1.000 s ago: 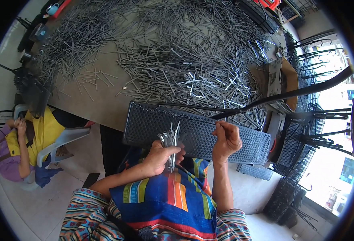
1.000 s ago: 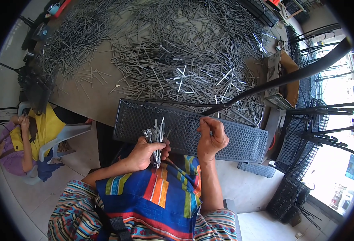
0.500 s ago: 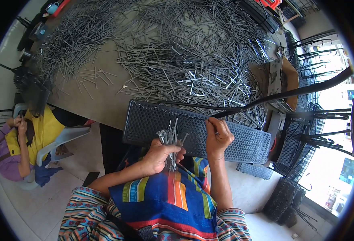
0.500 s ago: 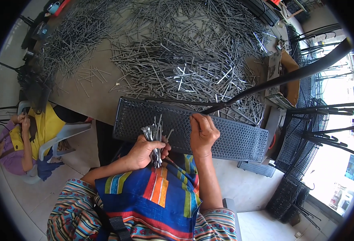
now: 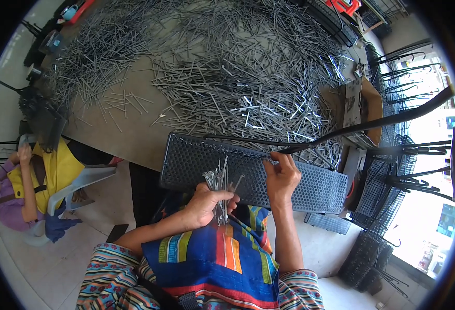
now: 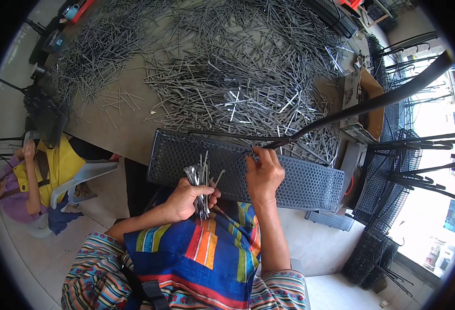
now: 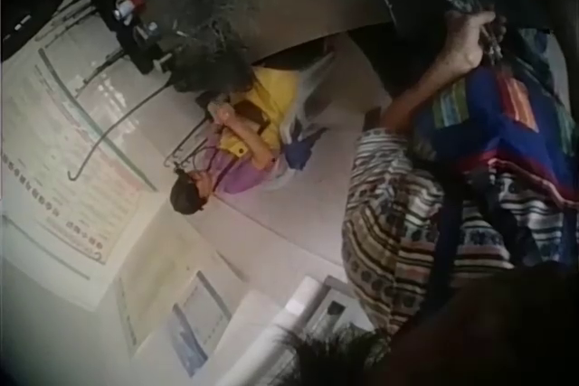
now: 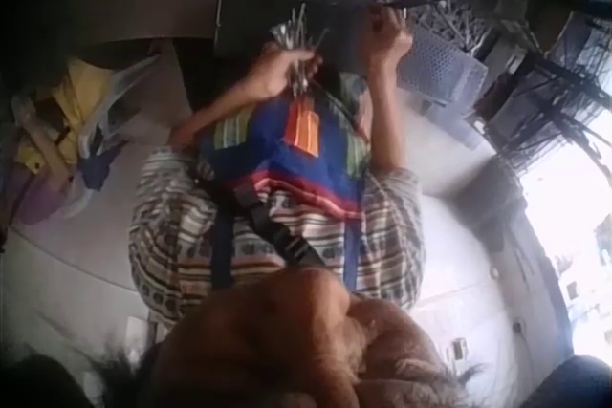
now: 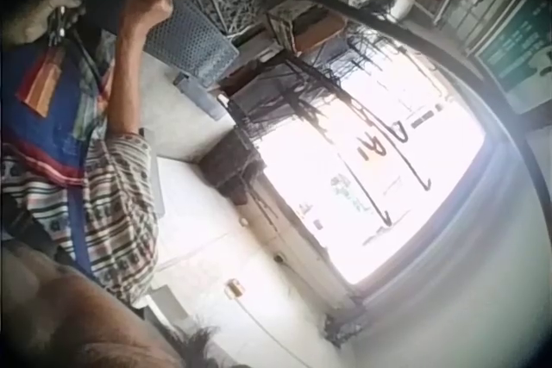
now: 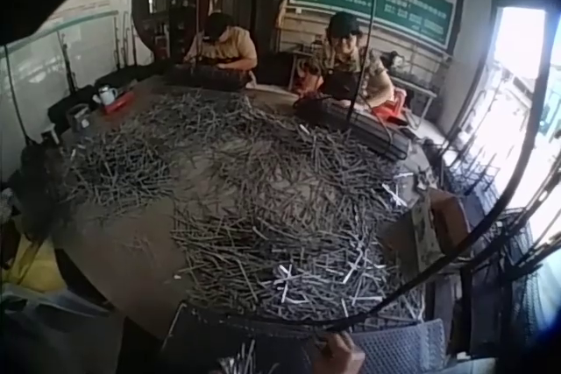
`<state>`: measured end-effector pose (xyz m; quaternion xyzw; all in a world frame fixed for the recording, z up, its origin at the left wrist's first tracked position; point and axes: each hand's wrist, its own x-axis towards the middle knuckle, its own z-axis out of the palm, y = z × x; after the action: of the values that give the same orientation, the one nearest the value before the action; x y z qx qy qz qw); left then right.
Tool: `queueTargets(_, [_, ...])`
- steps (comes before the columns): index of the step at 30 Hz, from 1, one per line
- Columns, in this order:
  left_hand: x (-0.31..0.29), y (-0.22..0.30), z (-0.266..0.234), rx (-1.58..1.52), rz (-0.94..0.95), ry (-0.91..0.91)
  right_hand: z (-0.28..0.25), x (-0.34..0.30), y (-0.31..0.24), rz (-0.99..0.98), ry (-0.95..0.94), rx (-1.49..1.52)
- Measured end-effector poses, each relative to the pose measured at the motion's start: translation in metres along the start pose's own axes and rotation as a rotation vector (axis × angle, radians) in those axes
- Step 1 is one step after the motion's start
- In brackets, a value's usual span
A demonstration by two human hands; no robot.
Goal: Inserting thin metal rods into the holes of a perforated mesh panel manually.
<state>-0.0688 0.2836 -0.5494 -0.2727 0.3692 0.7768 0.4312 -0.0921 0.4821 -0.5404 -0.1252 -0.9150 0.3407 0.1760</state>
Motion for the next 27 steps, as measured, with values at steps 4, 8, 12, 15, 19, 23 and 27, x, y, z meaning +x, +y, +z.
queueTargets(4, [0.000,-0.001,-0.001,-0.037,-0.008,-0.048,-0.007,-0.024,-0.002,-0.025,-0.060,0.111])
queueTargets(8, [0.003,-0.002,0.000,-0.062,-0.040,-0.156,0.000,-0.045,-0.006,0.429,-0.440,0.840])
queueTargets(12, [0.002,0.001,0.004,-0.126,-0.167,-0.217,-0.001,-0.050,0.005,0.600,-0.442,1.239])
queueTargets(15, [0.004,-0.002,0.004,-0.075,-0.120,-0.141,-0.004,-0.050,0.002,0.575,-0.362,1.327])
queueTargets(19, [0.004,-0.003,0.004,-0.022,0.022,0.021,-0.010,-0.037,0.013,0.443,0.059,1.116])
queueTargets(23, [0.001,-0.002,0.006,-0.008,-0.015,0.016,-0.016,-0.017,0.013,0.252,0.230,0.802])
queueTargets(27, [0.001,-0.005,0.003,-0.007,-0.019,-0.027,-0.009,-0.009,0.018,0.175,0.240,0.459])
